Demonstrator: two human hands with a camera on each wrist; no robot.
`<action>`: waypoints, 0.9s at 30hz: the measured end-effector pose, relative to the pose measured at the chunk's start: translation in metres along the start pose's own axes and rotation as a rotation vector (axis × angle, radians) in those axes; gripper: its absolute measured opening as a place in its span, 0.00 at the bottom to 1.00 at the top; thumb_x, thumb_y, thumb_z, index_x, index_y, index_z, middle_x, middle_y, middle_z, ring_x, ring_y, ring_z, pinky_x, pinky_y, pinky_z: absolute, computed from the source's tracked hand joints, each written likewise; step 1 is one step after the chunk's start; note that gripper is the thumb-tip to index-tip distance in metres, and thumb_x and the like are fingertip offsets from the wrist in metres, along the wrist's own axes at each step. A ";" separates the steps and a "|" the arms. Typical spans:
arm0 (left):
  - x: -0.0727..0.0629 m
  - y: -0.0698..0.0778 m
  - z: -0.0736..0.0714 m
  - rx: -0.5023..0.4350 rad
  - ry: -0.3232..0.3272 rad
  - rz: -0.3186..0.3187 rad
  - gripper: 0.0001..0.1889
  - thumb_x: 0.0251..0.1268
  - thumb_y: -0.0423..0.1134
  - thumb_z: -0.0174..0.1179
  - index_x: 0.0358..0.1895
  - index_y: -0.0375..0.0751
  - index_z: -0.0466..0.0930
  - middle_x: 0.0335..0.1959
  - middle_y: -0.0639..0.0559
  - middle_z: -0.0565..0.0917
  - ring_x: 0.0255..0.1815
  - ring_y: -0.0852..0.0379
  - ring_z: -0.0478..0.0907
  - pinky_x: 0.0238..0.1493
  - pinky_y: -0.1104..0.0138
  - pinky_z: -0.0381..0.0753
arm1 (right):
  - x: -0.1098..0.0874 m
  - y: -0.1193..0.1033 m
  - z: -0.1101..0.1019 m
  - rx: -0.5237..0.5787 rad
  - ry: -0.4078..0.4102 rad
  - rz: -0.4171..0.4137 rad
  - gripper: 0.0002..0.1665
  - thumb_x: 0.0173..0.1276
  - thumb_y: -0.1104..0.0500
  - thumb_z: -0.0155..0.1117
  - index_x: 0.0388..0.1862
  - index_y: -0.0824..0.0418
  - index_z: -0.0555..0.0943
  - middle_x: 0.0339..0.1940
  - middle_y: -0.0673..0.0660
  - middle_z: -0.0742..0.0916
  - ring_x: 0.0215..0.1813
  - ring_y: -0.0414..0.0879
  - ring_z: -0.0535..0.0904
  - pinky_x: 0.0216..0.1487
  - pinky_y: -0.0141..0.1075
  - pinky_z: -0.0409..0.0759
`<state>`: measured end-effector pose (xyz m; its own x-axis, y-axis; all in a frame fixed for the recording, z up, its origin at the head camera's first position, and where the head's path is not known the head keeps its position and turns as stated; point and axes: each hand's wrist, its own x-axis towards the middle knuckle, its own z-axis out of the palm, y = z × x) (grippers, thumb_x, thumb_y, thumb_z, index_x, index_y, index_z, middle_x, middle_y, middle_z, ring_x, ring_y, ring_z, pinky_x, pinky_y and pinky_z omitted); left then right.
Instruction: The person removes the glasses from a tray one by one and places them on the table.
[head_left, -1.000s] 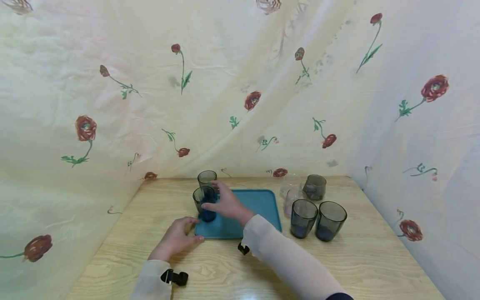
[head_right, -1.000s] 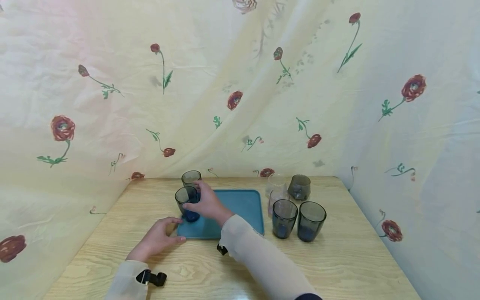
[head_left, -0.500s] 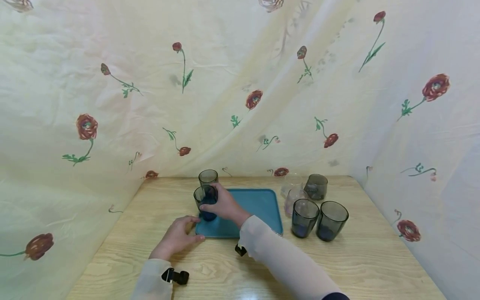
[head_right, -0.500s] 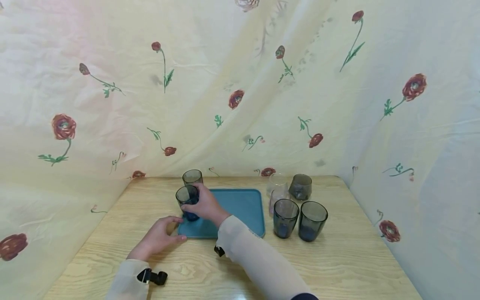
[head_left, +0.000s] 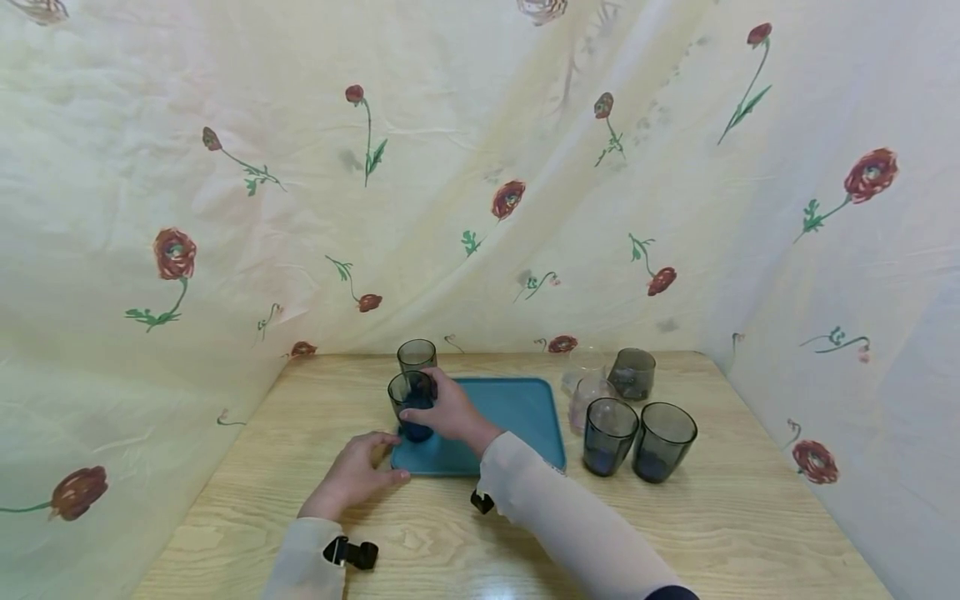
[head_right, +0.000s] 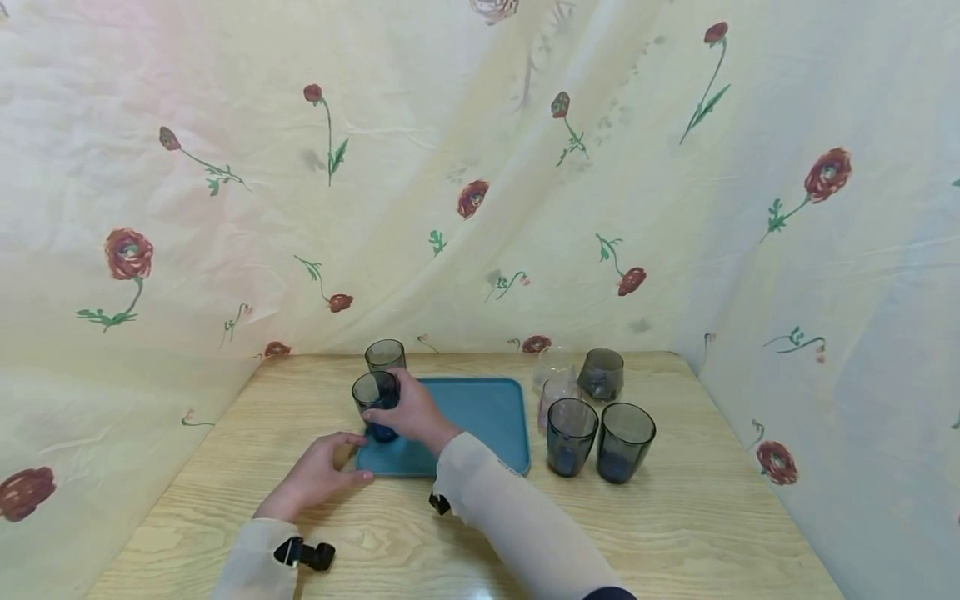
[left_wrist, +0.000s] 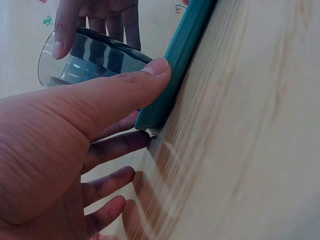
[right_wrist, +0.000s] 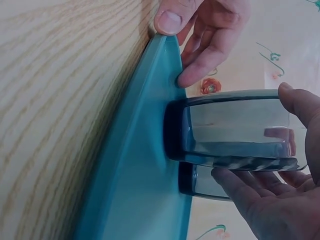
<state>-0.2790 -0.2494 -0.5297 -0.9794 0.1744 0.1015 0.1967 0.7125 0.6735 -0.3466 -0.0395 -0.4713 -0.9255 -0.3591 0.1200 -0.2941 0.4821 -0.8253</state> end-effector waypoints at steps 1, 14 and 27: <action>0.000 0.000 0.000 0.003 0.001 0.006 0.29 0.56 0.49 0.81 0.61 0.48 0.85 0.66 0.48 0.81 0.74 0.38 0.71 0.73 0.39 0.67 | 0.000 0.001 0.000 0.003 0.004 0.002 0.52 0.65 0.41 0.79 0.81 0.54 0.64 0.75 0.61 0.76 0.72 0.58 0.75 0.65 0.55 0.79; 0.001 0.000 0.000 -0.022 -0.010 -0.021 0.28 0.56 0.49 0.81 0.61 0.53 0.85 0.67 0.50 0.80 0.75 0.40 0.69 0.74 0.39 0.66 | -0.008 0.003 0.000 0.073 0.056 -0.006 0.50 0.63 0.43 0.81 0.79 0.52 0.68 0.69 0.54 0.80 0.68 0.55 0.77 0.61 0.53 0.82; 0.000 0.000 0.001 -0.011 -0.006 -0.026 0.29 0.57 0.48 0.81 0.62 0.50 0.84 0.68 0.48 0.80 0.75 0.39 0.69 0.74 0.39 0.66 | -0.029 -0.003 -0.026 0.165 0.133 -0.061 0.44 0.62 0.47 0.83 0.74 0.50 0.73 0.60 0.49 0.83 0.63 0.51 0.79 0.59 0.53 0.82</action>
<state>-0.2795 -0.2489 -0.5304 -0.9839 0.1601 0.0789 0.1703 0.7094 0.6839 -0.3252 -0.0098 -0.4583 -0.9339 -0.2694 0.2352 -0.3174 0.3211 -0.8923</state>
